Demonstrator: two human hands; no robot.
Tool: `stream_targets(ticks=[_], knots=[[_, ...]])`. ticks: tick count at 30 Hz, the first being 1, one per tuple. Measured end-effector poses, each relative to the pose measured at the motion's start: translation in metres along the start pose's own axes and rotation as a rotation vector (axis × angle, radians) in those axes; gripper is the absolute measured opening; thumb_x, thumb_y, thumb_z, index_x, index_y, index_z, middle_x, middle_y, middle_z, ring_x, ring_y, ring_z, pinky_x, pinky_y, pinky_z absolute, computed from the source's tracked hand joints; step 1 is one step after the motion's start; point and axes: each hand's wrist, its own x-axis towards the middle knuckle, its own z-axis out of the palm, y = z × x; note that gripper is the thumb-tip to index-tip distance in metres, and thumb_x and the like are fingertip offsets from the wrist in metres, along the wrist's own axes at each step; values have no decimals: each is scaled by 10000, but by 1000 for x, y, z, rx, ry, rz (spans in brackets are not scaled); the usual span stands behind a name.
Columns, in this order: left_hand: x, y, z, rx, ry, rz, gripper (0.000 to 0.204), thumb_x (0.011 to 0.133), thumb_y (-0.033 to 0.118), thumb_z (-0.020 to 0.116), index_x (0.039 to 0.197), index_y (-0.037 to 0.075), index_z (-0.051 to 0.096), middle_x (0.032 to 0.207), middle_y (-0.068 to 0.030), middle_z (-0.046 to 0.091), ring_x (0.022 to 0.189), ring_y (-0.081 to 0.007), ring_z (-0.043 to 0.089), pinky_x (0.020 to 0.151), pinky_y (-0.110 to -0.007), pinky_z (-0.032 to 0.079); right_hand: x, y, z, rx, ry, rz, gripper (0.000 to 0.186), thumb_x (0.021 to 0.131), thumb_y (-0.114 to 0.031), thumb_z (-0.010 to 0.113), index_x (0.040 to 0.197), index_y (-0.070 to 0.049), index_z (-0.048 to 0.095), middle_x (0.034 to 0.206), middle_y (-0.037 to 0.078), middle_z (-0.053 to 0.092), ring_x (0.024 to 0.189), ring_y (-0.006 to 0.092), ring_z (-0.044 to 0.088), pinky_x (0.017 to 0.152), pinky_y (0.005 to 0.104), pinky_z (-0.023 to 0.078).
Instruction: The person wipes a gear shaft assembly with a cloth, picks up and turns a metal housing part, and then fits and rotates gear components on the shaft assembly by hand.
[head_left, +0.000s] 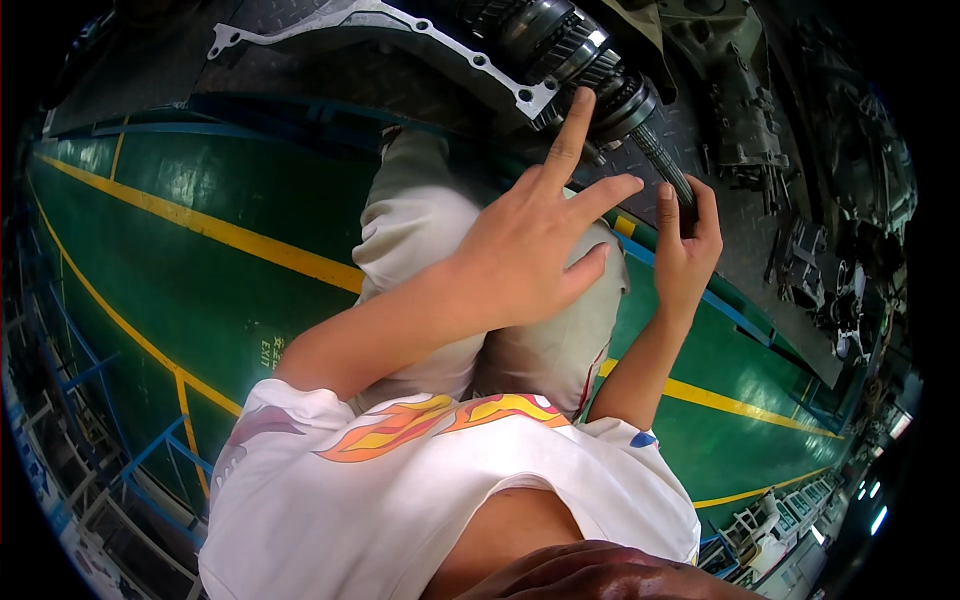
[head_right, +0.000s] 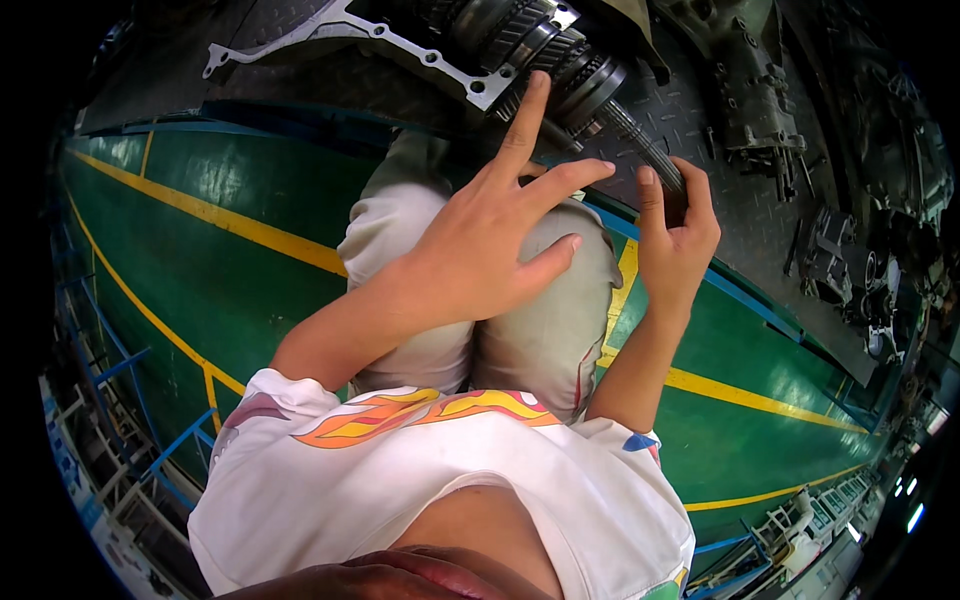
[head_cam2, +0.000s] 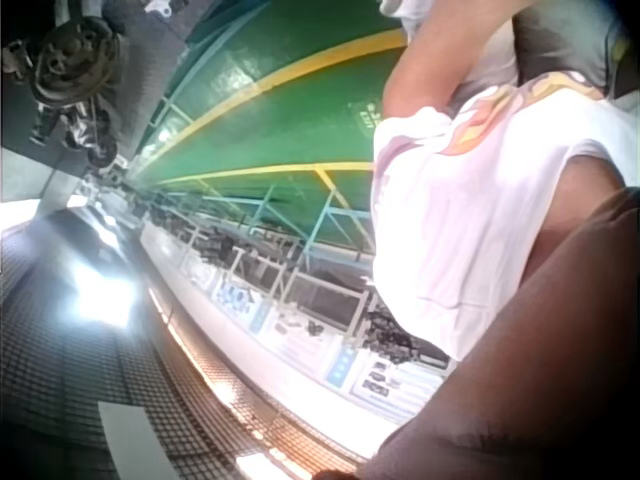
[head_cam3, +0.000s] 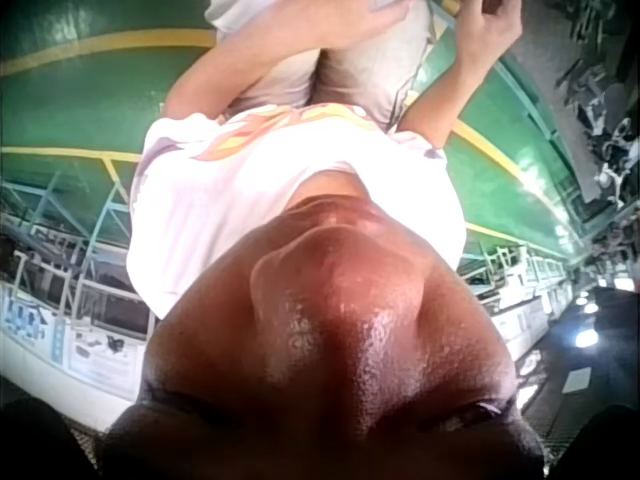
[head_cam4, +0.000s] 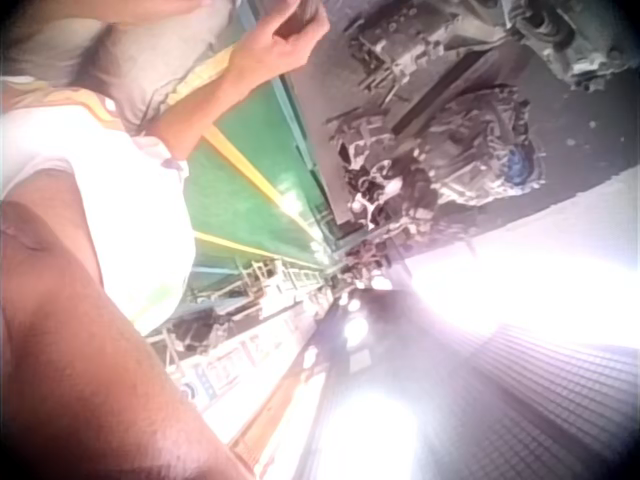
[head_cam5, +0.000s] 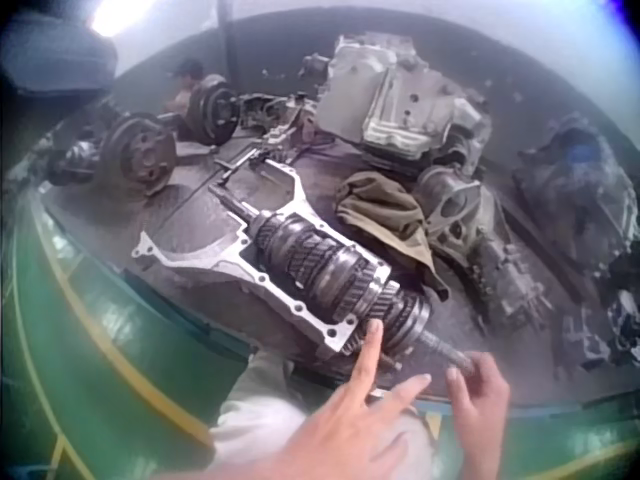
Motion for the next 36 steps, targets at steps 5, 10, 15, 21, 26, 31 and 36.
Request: stream_targets(ticks=[5,10,15,21,26,31,36], knots=[[4,-1,-2,39,-10,22,688,952,148,839,1599,240,623,1902,-264,2,1246,-460,735,1029,-482,624,3,4,-4,-66,-17,26,334,1094,-333,818,1139,-10,743,843,-23,675,768,55,590,677,241,473],[4,0,-7,65,-73,-10,694,957,150,835,1608,239,612,1901,-266,-17,1287,-486,712,1037,-487,618,6,11,-5,-16,-30,27,345,1091,-337,823,1131,-6,735,838,-28,663,769,50,565,672,236,444],[3,-2,-9,122,-67,28,681,969,166,835,1607,257,613,1898,-272,-24,1379,-505,654,1077,-512,599,5,13,-4,5,-27,47,331,1095,-324,815,1092,-3,731,828,-39,639,758,50,530,653,242,401],[-3,-2,-11,190,-96,26,676,967,191,843,1600,273,620,1886,-305,-24,1343,-501,669,1060,-505,607,2,13,-7,-4,-55,72,341,1099,-327,801,1018,-4,727,813,-42,614,769,55,512,655,250,371],[-5,-2,-11,227,-74,36,672,953,198,848,1586,266,633,1886,-306,-19,1214,-455,700,1012,-494,617,2,12,-9,75,-77,101,345,1099,-330,797,993,-10,725,809,-36,608,781,63,513,671,260,380],[-4,-1,-9,269,-59,40,668,946,202,848,1578,255,640,1894,-279,-6,1168,-424,693,997,-499,612,0,6,-7,138,-74,144,345,1108,-328,786,989,-10,728,800,-30,595,764,76,508,671,272,396],[-8,-2,-10,290,-74,-4,668,962,216,838,1594,242,623,1901,-253,-7,1198,-432,684,1007,-524,603,-4,3,-4,62,-95,146,350,1120,-325,776,1019,7,732,790,-19,622,759,72,538,690,251,422]])
